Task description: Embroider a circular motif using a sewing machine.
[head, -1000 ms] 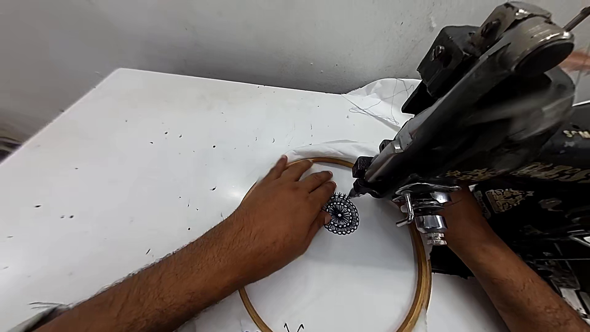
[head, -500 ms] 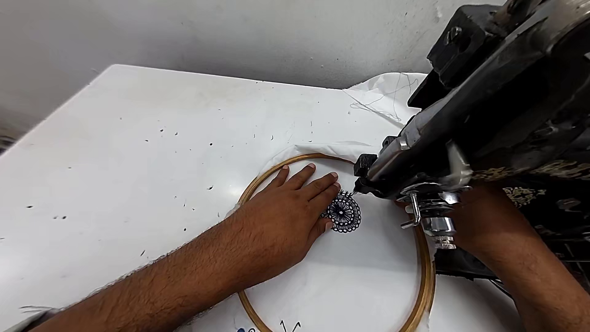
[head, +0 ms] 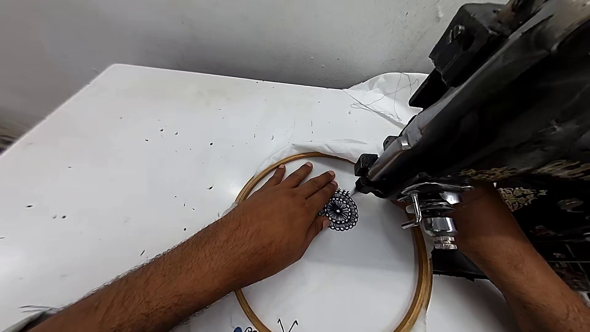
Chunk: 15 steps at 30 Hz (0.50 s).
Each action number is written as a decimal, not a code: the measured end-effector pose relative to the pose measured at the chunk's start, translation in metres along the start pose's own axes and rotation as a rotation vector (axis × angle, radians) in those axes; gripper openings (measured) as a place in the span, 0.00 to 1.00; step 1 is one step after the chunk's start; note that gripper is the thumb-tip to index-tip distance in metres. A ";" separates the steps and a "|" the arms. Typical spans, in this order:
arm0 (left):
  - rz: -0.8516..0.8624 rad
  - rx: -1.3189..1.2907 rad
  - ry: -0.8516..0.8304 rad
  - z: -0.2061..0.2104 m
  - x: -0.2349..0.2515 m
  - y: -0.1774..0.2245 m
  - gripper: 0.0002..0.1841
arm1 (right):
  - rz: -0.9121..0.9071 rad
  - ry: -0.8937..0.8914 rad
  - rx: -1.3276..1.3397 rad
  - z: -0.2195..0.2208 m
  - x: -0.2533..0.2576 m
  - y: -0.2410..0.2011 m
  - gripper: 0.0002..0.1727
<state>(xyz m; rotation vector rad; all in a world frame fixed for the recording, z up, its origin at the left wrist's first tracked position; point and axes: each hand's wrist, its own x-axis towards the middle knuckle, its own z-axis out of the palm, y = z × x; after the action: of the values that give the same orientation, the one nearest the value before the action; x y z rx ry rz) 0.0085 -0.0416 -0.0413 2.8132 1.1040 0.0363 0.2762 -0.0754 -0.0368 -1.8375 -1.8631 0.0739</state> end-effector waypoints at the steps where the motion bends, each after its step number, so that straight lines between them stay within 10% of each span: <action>1: 0.000 0.005 -0.002 0.000 -0.001 0.001 0.31 | 0.023 -0.017 0.005 -0.001 0.000 -0.001 0.11; 15: -0.006 0.011 -0.030 -0.003 -0.002 0.002 0.31 | 0.056 -0.029 0.001 -0.003 0.000 -0.006 0.14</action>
<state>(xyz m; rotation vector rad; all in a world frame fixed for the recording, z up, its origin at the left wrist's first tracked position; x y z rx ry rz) 0.0082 -0.0440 -0.0381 2.8106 1.1100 -0.0122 0.2720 -0.0768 -0.0325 -1.8975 -1.8309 0.1222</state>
